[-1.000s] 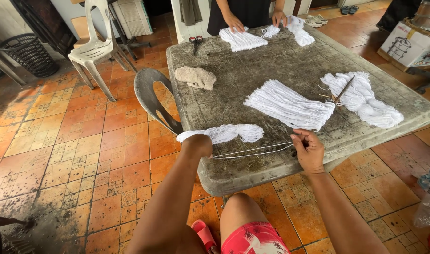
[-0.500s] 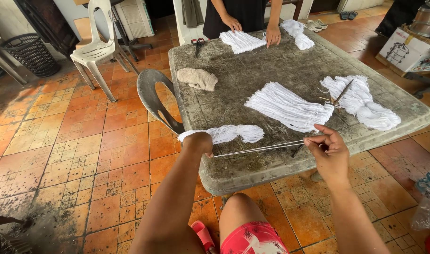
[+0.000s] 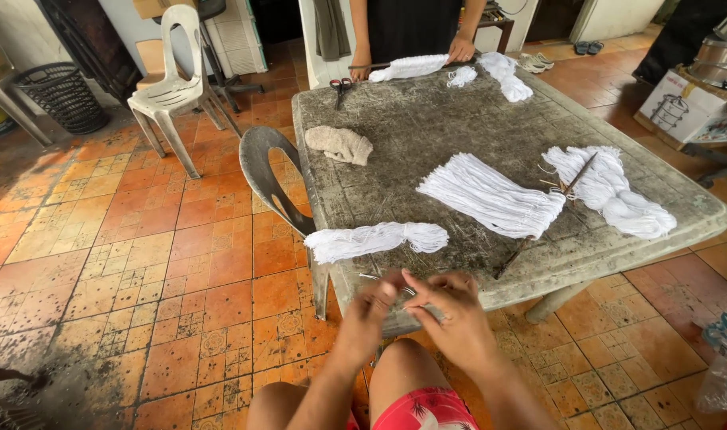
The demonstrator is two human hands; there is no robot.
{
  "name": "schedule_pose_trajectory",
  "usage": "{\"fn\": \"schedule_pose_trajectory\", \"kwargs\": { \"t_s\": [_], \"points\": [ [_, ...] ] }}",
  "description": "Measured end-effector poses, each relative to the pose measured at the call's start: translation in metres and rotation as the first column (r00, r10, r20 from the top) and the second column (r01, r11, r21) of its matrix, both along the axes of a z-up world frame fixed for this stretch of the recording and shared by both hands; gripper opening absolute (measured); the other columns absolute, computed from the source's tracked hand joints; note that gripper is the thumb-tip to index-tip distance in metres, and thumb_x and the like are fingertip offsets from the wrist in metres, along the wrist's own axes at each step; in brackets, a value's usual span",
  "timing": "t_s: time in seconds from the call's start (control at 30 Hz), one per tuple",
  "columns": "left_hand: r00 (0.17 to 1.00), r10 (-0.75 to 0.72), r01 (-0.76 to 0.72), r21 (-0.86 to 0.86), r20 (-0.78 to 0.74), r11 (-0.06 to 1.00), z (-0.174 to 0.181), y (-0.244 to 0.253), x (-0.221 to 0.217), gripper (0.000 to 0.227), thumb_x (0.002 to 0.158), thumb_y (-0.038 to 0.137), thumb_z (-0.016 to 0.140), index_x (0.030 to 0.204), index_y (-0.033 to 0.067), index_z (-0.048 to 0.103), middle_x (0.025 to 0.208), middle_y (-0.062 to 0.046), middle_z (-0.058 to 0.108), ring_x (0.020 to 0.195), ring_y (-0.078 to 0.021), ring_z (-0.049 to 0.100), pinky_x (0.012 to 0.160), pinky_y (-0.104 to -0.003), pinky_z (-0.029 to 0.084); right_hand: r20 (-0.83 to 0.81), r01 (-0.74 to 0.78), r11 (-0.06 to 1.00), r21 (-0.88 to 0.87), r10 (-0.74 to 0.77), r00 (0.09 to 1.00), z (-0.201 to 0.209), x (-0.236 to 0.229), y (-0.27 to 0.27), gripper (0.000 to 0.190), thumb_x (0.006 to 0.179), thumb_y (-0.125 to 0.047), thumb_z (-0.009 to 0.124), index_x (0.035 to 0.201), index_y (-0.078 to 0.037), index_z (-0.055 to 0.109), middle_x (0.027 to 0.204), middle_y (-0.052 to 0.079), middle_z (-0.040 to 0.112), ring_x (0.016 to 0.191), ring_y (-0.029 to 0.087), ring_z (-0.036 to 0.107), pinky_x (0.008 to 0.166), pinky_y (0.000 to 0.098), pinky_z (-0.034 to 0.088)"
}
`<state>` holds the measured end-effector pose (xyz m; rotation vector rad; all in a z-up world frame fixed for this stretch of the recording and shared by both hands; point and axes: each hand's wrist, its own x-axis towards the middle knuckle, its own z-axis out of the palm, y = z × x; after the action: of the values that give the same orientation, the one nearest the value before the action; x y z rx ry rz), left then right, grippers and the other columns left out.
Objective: Tying multiple bundles of white thread onto a single long string to create a continuous chain.
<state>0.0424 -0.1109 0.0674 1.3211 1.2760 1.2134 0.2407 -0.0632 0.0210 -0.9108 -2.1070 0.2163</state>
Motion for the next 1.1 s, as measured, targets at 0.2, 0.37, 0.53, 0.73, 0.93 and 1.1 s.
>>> {"fn": "schedule_pose_trajectory", "kwargs": {
  "t_s": [0.2,0.37,0.53,0.73,0.93,1.1],
  "points": [
    [0.925,-0.212,0.181,0.124,0.316,0.976,-0.025,-0.009,0.005,0.045,0.092,0.020,0.070,0.131,-0.0016,0.065,0.127,-0.017,0.072,0.118,-0.0256,0.069,0.101,-0.037,0.060,-0.104,0.031,0.993,0.118,-0.018,0.994,0.021,-0.012,-0.020,0.073,0.082,-0.022,0.084,0.148,-0.026,0.053,0.102,-0.018,0.081,0.107,0.013,0.058,0.098,0.0333,0.036],
    [0.906,-0.100,0.131,-0.048,0.410,0.990,-0.030,-0.014,0.001,0.017,0.090,0.009,0.076,0.104,-0.0007,0.077,0.097,-0.008,0.075,0.091,-0.0138,0.068,0.085,-0.027,0.058,-0.222,-0.012,0.996,0.088,0.031,0.975,0.033,-0.012,-0.033,0.057,0.088,-0.013,0.080,0.141,-0.020,0.061,0.098,-0.013,0.080,0.106,0.012,0.062,0.104,0.0320,0.041],
    [0.887,-0.084,0.118,-0.047,0.453,0.992,-0.027,-0.017,0.004,0.008,0.091,0.007,0.077,0.096,0.0015,0.077,0.088,-0.006,0.073,0.082,-0.0114,0.064,0.076,-0.025,0.051,-0.390,-0.115,0.993,-0.014,0.100,0.915,0.028,-0.014,-0.037,0.054,0.087,-0.005,0.078,0.138,-0.012,0.062,0.099,-0.004,0.081,0.108,0.015,0.065,0.101,0.0333,0.051],
    [0.905,-0.062,0.086,-0.038,0.421,0.996,-0.022,-0.018,0.006,0.010,0.089,0.009,0.078,0.096,0.0014,0.079,0.090,-0.007,0.076,0.083,-0.0122,0.066,0.078,-0.026,0.052,-0.440,-0.154,0.988,0.034,0.153,0.885,0.020,-0.013,-0.036,0.051,0.090,-0.002,0.075,0.138,-0.012,0.061,0.102,-0.002,0.081,0.109,0.016,0.064,0.101,0.0333,0.053],
    [0.980,-0.064,0.023,0.212,0.186,0.977,-0.025,-0.015,0.005,0.003,0.092,0.013,0.076,0.094,0.0109,0.078,0.089,-0.002,0.067,0.085,-0.0124,0.061,0.080,-0.026,0.050,-0.811,-0.406,0.892,-0.200,0.082,0.579,-0.012,-0.014,-0.019,0.027,0.096,-0.005,0.067,0.123,-0.004,0.065,0.099,0.010,0.075,0.090,0.020,0.071,0.082,0.0332,0.060],
    [0.987,-0.147,0.109,0.395,0.067,0.912,-0.030,-0.015,0.005,0.013,0.091,0.024,0.077,0.104,0.0234,0.080,0.090,0.006,0.056,0.095,-0.0148,0.049,0.084,-0.030,0.048,-0.850,-0.755,0.419,-0.504,-0.088,0.519,-0.050,-0.019,-0.014,0.013,0.098,-0.010,0.064,0.090,-0.004,0.073,0.078,0.006,0.070,0.071,0.015,0.064,0.066,0.0326,0.056]
  ]
}}
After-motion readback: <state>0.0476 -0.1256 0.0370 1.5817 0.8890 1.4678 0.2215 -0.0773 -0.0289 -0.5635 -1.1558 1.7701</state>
